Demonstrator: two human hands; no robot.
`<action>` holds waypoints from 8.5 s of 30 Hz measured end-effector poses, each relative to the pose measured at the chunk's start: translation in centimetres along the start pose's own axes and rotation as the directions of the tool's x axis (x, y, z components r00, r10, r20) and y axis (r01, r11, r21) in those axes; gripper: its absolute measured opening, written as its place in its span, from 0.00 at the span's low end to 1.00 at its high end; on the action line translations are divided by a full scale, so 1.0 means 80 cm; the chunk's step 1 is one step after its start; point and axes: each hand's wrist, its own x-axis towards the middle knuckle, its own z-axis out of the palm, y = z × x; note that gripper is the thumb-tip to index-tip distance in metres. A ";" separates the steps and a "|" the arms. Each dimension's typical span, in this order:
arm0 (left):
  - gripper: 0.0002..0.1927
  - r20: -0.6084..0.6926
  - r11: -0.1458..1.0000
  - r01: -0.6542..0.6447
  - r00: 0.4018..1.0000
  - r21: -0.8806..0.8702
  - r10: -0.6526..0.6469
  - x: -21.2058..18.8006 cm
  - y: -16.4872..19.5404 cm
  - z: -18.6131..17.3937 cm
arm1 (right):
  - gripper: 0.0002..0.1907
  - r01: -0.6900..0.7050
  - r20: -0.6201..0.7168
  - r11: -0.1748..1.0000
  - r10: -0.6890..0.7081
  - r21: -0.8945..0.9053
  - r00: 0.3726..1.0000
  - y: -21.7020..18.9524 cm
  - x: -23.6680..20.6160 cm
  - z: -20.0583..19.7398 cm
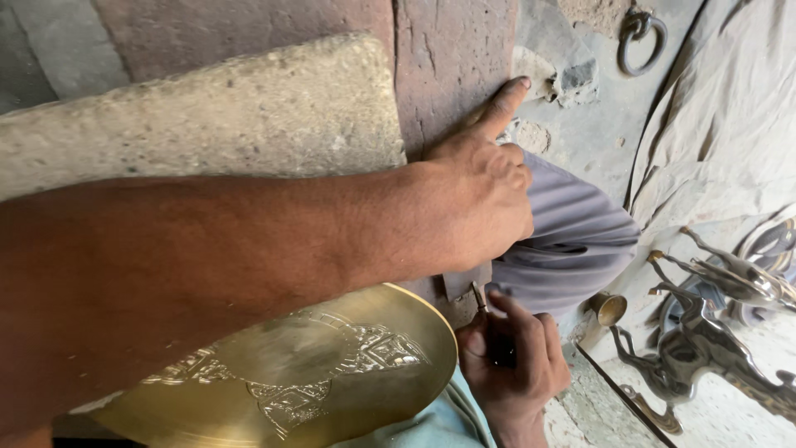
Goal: The person sits on the floor with a brass plate held on their lap by a rope. They hold a punch against the plate's embossed pattern and repeatedly strike it with a wooden mallet to chase the design, at one point pausing to work on a small punch tool, then untie and remove the rope from the plate.
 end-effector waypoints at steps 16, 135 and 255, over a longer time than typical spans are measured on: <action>0.24 -0.103 0.998 0.045 0.994 0.053 -0.039 -0.015 0.002 -0.023 | 0.12 0.053 0.001 0.999 -0.053 -0.010 0.999 0.003 0.034 0.008; 0.35 0.041 0.991 0.099 0.995 -0.094 -0.096 -0.009 -0.023 -0.012 | 0.11 0.034 0.052 0.980 -0.045 0.198 0.998 -0.015 0.060 0.019; 0.31 0.036 0.992 0.114 0.993 -0.059 -0.112 0.018 -0.024 -0.009 | 0.08 -0.030 0.050 0.976 0.020 0.214 0.999 -0.009 0.084 0.013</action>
